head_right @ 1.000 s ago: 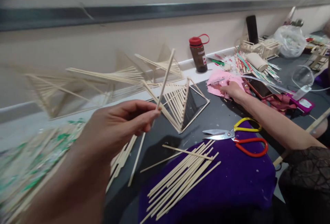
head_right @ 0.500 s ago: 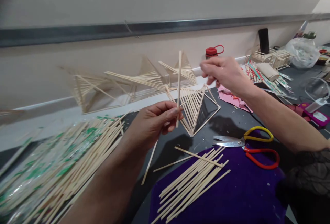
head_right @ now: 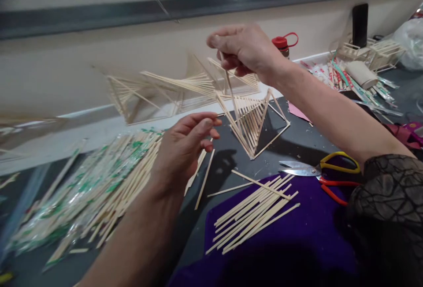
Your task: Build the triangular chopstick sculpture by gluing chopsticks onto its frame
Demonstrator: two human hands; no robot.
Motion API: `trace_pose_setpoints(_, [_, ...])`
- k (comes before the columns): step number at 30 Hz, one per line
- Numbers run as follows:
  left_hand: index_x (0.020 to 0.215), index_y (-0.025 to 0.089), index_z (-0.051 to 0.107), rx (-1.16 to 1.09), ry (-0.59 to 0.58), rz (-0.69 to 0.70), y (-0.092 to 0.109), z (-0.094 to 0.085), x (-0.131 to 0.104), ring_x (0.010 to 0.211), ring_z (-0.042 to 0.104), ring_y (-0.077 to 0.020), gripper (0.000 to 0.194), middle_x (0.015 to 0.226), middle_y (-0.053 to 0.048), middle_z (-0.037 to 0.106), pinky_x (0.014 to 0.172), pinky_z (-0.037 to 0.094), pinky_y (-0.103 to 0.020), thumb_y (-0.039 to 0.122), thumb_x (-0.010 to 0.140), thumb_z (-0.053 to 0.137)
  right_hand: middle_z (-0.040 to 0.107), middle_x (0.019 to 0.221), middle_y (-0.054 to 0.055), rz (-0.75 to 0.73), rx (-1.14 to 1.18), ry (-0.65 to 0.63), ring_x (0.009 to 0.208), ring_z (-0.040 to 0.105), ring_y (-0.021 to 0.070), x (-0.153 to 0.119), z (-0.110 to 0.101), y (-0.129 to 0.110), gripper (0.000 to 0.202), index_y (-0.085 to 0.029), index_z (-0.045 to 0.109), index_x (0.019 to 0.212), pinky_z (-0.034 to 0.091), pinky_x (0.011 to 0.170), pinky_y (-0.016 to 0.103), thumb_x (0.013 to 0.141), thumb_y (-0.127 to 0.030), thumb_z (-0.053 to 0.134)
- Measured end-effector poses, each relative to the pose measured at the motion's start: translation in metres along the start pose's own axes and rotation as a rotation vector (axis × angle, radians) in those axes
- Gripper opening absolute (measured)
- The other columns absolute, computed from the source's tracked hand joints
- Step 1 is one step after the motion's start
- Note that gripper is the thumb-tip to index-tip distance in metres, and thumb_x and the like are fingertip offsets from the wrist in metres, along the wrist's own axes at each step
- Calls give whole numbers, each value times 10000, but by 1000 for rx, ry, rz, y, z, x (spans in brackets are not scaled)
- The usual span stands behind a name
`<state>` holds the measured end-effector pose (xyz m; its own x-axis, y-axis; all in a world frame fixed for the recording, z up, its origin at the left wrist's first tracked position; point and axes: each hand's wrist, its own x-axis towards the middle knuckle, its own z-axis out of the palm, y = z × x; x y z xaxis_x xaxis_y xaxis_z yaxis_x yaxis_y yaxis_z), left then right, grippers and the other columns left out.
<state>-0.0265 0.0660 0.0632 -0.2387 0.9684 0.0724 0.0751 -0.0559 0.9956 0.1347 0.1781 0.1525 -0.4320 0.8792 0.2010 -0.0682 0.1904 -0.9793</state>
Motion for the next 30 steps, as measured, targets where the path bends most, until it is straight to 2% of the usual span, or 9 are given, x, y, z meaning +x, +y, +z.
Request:
trace_pose_setpoints(2, [887,160,649,-7,57,-55,-11,-5,4,636,561,-106,422,886,-36,651,423,365,-170,427,596,797,513,507,-63,30,9,14,474,546,22,4,-3,5,222,-172,604,704,342,378,108,900,-120,513])
trace_pose_setpoints(4, [910,157,643,-15,49,-146,-23,-7,9,728,602,-138,479,910,-46,663,480,421,-182,414,549,826,492,467,-73,67,-16,19,453,529,22,8,-5,12,210,-155,603,712,342,378,108,889,-101,503])
trace_pose_setpoints(8, [959,149,658,-99,-32,-262,-41,-8,18,885,646,-180,531,979,-73,694,676,511,-259,353,513,862,467,439,-90,41,-84,17,444,530,21,18,-5,27,190,-166,569,670,301,365,108,836,-80,535])
trace_pose_setpoints(12, [992,144,698,-121,-126,-293,-49,-7,21,901,661,-194,530,970,-84,717,743,515,-291,318,523,870,442,444,-79,-72,-94,48,451,553,40,25,-2,30,239,-161,515,604,311,352,117,806,-32,522])
trace_pose_setpoints(15, [977,155,728,-144,-204,-323,-53,-7,23,865,670,-191,490,948,-82,735,775,520,-313,309,534,872,467,455,-64,-70,-124,78,452,555,54,27,3,29,243,-154,505,602,312,342,126,806,-21,519])
trace_pose_setpoints(18, [938,157,749,-183,-252,-365,-55,-6,24,826,675,-189,464,918,-77,746,790,528,-332,300,517,881,490,449,-48,-44,-220,71,440,539,65,29,9,33,226,-145,532,607,315,343,134,799,-26,529])
trace_pose_setpoints(24, [867,163,764,-208,-254,-407,-58,0,22,774,683,-169,388,881,-61,761,747,533,-303,255,509,884,519,453,-31,-29,-328,65,448,548,87,35,14,42,164,-136,561,609,334,345,144,730,-24,566])
trace_pose_setpoints(30, [803,139,762,-168,-244,-413,-60,4,21,670,668,-150,363,788,-68,755,660,530,-268,268,487,887,523,458,-32,7,-397,46,465,560,78,35,18,38,188,-154,560,585,357,371,141,734,-39,551])
